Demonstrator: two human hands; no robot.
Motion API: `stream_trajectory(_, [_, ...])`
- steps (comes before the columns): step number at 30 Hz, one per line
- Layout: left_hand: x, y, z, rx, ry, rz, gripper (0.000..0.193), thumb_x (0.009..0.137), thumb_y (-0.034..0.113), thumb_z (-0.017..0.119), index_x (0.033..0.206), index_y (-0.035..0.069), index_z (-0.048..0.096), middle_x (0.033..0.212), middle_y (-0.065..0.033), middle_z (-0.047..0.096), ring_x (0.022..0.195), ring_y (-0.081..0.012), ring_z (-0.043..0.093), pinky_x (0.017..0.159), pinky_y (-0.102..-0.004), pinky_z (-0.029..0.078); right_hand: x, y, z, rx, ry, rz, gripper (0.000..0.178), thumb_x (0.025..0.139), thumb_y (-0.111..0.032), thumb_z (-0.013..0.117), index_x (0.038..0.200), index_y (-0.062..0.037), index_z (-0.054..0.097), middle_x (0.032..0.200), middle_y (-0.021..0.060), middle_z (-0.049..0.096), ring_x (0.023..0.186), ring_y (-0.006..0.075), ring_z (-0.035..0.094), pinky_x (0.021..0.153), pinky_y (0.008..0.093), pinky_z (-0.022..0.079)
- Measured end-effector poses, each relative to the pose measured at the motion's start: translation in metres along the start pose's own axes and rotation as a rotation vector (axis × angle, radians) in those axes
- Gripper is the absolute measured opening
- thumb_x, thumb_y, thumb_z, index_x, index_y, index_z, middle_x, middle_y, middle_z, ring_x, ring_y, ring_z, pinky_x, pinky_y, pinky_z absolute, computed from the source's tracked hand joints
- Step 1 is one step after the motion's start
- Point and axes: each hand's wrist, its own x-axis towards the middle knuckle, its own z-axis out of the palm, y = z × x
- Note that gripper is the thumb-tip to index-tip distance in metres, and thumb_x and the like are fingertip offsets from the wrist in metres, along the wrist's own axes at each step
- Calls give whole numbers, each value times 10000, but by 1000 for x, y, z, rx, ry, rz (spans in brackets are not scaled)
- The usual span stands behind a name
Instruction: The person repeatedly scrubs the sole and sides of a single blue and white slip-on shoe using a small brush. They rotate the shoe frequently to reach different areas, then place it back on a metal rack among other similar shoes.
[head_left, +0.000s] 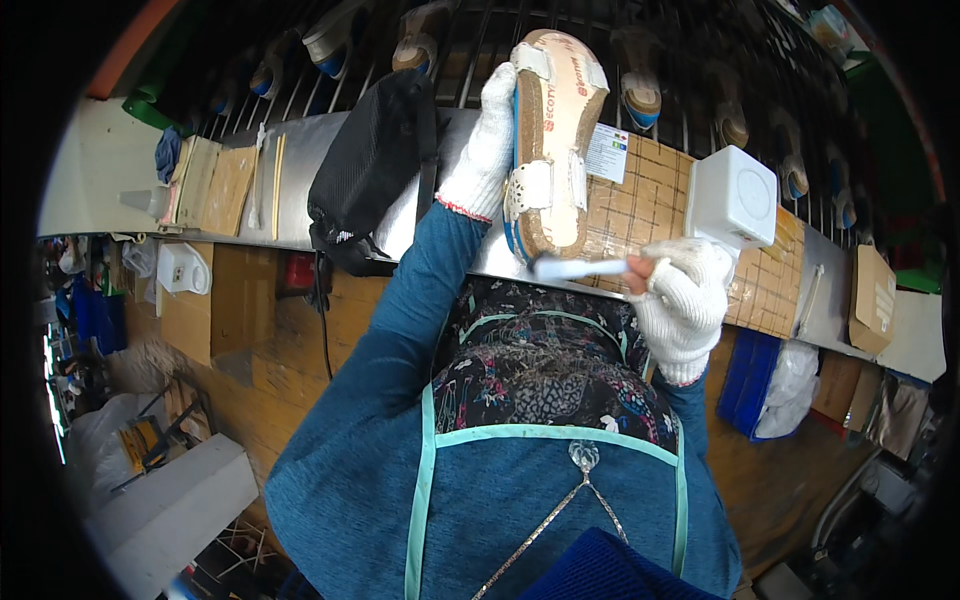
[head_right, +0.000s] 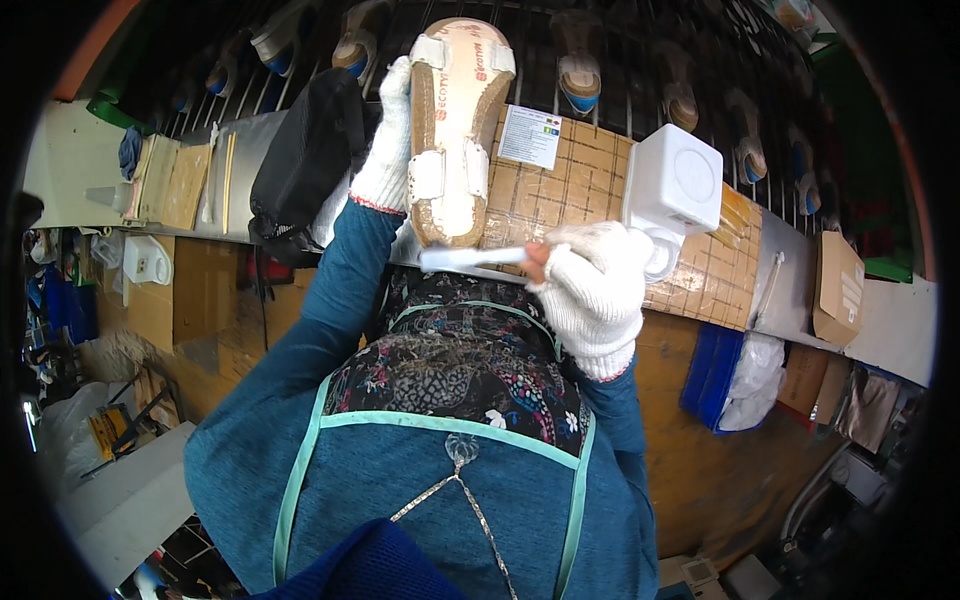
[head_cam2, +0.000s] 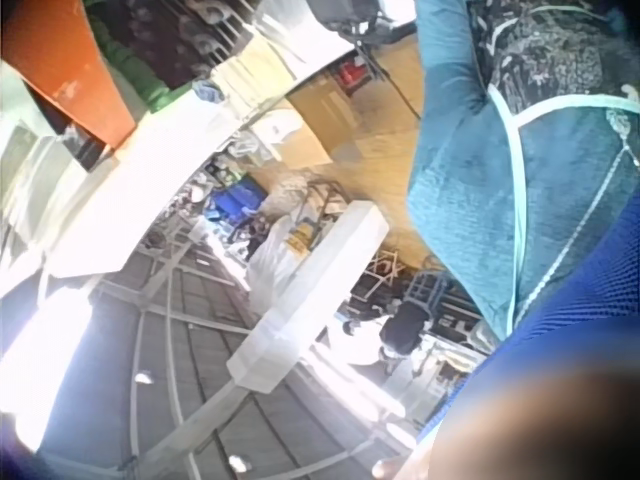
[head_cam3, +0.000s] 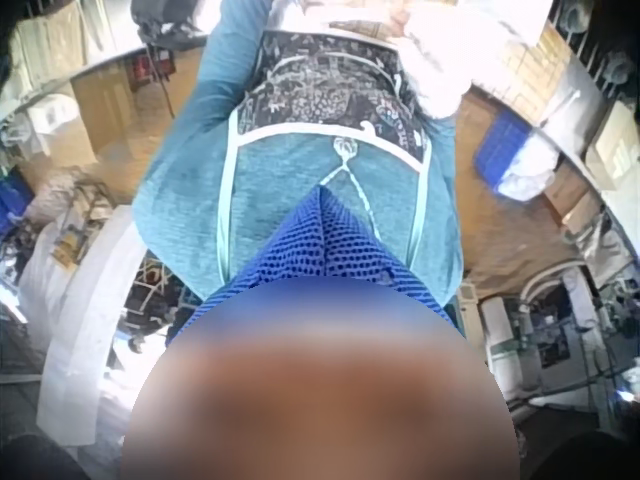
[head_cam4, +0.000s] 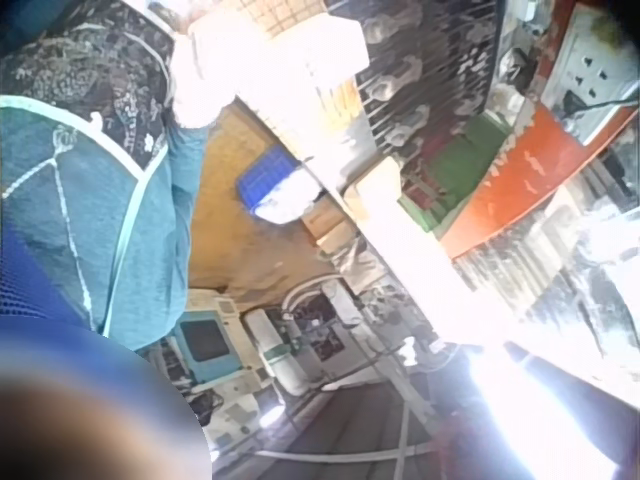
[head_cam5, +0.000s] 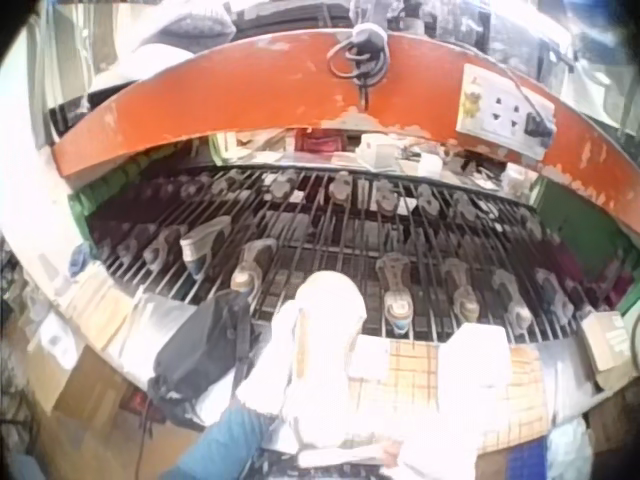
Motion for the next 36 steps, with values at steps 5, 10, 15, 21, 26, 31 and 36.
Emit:
stream_trajectory(5, [-12, 4, 18, 26, 11, -86, 780, 908, 716, 478, 1358, 80, 512, 1242, -129, 635, 1060, -176, 659, 893, -316, 560, -2, 3, -5, -170, 78, 76, 252, 633, -84, 866, 855, -94, 748, 847, 43, 703, 784, 236, 649, 740, 349, 477])
stream_trajectory(10, [-13, -2, 28, 62, 2, -2, 801, 901, 718, 492, 1360, 62, 519, 1256, -151, 611, 1077, -179, 640, 881, -306, 563, -2, -7, -8, 41, 34, -43, 253, 650, -63, 856, 874, -77, 739, 866, 65, 696, 843, 262, 618, 786, 382, 470])
stream_trajectory(15, [1, -21, 30, -12, -98, -168, 792, 902, 716, 480, 1346, 63, 538, 1222, -153, 624, 1041, -167, 636, 836, -296, 563, 6, -11, -7, -70, 44, -53, 266, 614, -63, 861, 853, -79, 745, 827, 64, 699, 797, 247, 635, 752, 369, 475])
stream_trajectory(21, [30, -48, -4, -176, -430, -325, 745, 921, 660, 522, 1387, 79, 518, 1270, -167, 634, 1021, -199, 686, 737, -340, 616, 5, -4, -3, -70, 141, -14, 308, 606, -74, 875, 890, -93, 757, 778, 60, 703, 728, 232, 650, 706, 349, 474])
stream_trajectory(26, [36, -64, -3, -427, -417, -416, 734, 924, 673, 503, 1375, 94, 528, 1251, -146, 642, 985, -179, 681, 737, -314, 594, -6, 1, -6, 15, 53, -45, 271, 624, -67, 871, 872, -90, 764, 799, 40, 706, 759, 231, 644, 713, 346, 470])
stream_trajectory(31, [24, -62, 9, -379, -365, -365, 761, 923, 665, 502, 1415, 85, 492, 1300, -195, 617, 1035, -260, 698, 745, -376, 632, -10, 6, -3, 14, 80, 27, 264, 626, -61, 864, 869, -74, 762, 805, 49, 705, 770, 231, 635, 723, 340, 465])
stream_trajectory(36, [30, -50, 4, -544, -655, -418, 810, 894, 703, 513, 1431, 99, 472, 1326, -196, 599, 1098, -263, 667, 858, -406, 598, -14, 1, -15, 111, 22, 63, 247, 641, -65, 853, 871, -70, 762, 811, 57, 701, 767, 232, 630, 725, 342, 461])
